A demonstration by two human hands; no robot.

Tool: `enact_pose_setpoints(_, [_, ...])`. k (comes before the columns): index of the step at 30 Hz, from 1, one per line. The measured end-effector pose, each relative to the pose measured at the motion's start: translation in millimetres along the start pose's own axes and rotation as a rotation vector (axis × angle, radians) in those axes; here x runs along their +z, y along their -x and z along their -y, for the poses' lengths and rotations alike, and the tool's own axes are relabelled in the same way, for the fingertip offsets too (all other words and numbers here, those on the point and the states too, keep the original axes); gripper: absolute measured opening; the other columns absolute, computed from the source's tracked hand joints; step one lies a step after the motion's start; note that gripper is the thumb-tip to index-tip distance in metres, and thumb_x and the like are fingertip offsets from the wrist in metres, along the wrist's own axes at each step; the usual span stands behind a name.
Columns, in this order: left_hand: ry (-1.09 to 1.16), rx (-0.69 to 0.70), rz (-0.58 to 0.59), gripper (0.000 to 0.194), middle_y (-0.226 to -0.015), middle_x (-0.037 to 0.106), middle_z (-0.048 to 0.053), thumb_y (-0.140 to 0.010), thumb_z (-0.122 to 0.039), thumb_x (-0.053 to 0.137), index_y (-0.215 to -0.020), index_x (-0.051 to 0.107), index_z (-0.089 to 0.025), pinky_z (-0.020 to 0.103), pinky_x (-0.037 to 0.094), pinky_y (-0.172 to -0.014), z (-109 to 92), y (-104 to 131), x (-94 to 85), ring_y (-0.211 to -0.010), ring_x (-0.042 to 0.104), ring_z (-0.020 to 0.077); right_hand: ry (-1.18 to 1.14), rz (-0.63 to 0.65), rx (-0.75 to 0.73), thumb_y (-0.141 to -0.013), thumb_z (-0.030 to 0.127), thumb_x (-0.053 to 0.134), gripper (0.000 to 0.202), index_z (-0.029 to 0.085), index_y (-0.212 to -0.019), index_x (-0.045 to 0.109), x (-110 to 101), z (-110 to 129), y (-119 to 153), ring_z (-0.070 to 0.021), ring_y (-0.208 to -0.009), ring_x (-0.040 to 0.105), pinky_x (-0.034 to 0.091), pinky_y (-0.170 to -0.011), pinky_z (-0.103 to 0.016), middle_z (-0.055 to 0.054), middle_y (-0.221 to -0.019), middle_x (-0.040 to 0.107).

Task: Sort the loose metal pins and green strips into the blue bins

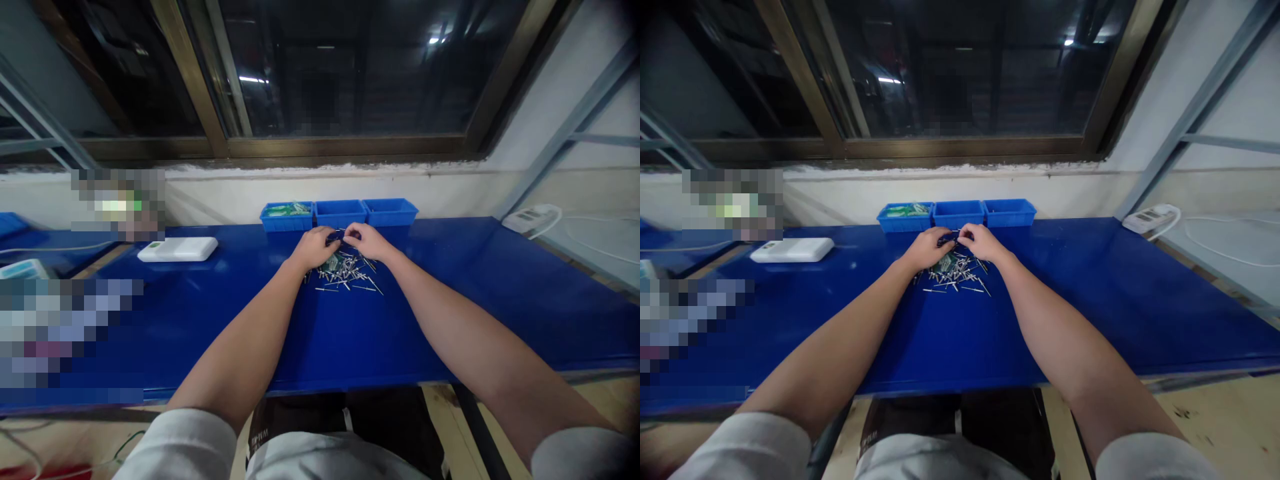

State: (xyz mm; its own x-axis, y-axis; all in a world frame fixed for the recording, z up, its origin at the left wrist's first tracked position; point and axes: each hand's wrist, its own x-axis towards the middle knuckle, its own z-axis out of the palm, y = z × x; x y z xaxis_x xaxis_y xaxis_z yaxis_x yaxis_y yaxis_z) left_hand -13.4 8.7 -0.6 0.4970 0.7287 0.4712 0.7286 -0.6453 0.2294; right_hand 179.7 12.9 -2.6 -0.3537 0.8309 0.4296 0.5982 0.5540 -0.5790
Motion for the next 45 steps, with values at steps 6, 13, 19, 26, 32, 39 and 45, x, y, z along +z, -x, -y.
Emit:
enact_pose_setpoints(6, [0.059, 0.139, -0.067, 0.027, -0.105, 0.069, 0.007, -0.084, -0.026, 0.056, -0.107, 0.064, -0.017, 0.035, 0.047, -0.089, -5.6, -2.5, -6.3, -0.098, 0.062, 0.0206, -0.1, -0.042, 0.044, -0.082, 0.035, 0.053, 0.022, 0.015, -0.078, 0.063, -1.2, 10.2, -2.3, -0.0138, -0.064, 0.054, 0.04, -0.063, -0.027, -0.002, -0.07, 0.063])
enact_pose_setpoints(13, [0.066, 0.189, -0.059, 0.019, -0.092, 0.072, 0.006, -0.087, -0.025, 0.053, -0.096, 0.068, -0.016, 0.031, 0.048, -0.079, -11.6, -2.8, -9.8, -0.084, 0.065, 0.0185, -0.126, -0.038, 0.104, -0.078, 0.051, 0.056, 0.038, 0.016, -0.063, 0.06, -1.2, 13.9, -2.0, -0.0124, -0.052, 0.051, 0.036, -0.053, -0.026, -0.001, -0.053, 0.058])
enact_pose_setpoints(19, [-0.015, 0.1, -0.104, 0.026, -0.082, 0.071, 0.007, -0.09, -0.029, 0.046, -0.086, 0.068, -0.015, 0.031, 0.047, -0.075, -12.6, -2.7, -11.7, -0.076, 0.064, 0.0175, -0.413, -0.149, 0.107, -0.069, 0.048, 0.067, 0.033, 0.015, -0.074, 0.064, 0.4, 11.2, -3.7, -0.0145, -0.062, 0.057, 0.044, -0.059, -0.028, -0.005, -0.068, 0.065])
enact_pose_setpoints(26, [0.022, 0.043, -0.114, 0.027, -0.091, 0.072, 0.007, -0.09, -0.033, 0.047, -0.094, 0.068, -0.016, 0.031, 0.048, -0.081, -10.5, -2.1, -9.0, -0.084, 0.065, 0.0191, -0.535, -0.16, 0.116, -0.064, 0.041, 0.071, 0.027, 0.016, -0.075, 0.07, -3.7, 11.2, -2.7, -0.0135, -0.057, 0.055, 0.045, -0.06, -0.031, -0.003, -0.066, 0.066])
enact_pose_setpoints(32, [0.042, -0.162, -0.242, 0.042, -0.109, 0.068, 0.01, -0.088, -0.042, 0.047, -0.117, 0.061, -0.014, 0.033, 0.047, -0.091, -1.2, -1.5, -4.2, -0.101, 0.062, 0.0213, -0.339, -0.465, 0.138, -0.068, 0.035, 0.066, 0.025, 0.016, -0.084, 0.07, -13.1, 0.3, -6.4, -0.0194, -0.074, 0.061, 0.048, -0.074, -0.036, -0.005, -0.08, 0.07])
enact_pose_setpoints(39, [-0.02, -0.194, -0.231, 0.042, -0.111, 0.066, 0.011, -0.089, -0.04, 0.044, -0.116, 0.061, -0.013, 0.035, 0.044, -0.095, 5.5, -1.7, -0.7, -0.106, 0.059, 0.0233, 0.181, -0.443, 0.214, -0.07, 0.032, 0.064, 0.05, 0.021, -0.119, 0.061, -19.3, -7.7, -0.8, -0.0302, -0.112, 0.046, 0.037, -0.095, -0.05, -0.008, -0.117, 0.064])
enact_pose_setpoints(45, [-0.022, -0.204, -0.215, 0.038, -0.112, 0.065, 0.01, -0.088, -0.034, 0.046, -0.115, 0.061, -0.014, 0.034, 0.044, -0.096, 3.1, -1.2, -1.4, -0.108, 0.058, 0.0231, 0.306, -0.295, 0.273, -0.073, 0.038, 0.063, 0.061, 0.024, -0.131, 0.051, -12.9, -13.2, -0.3, -0.0353, -0.119, 0.037, 0.035, -0.094, -0.055, -0.007, -0.137, 0.05])
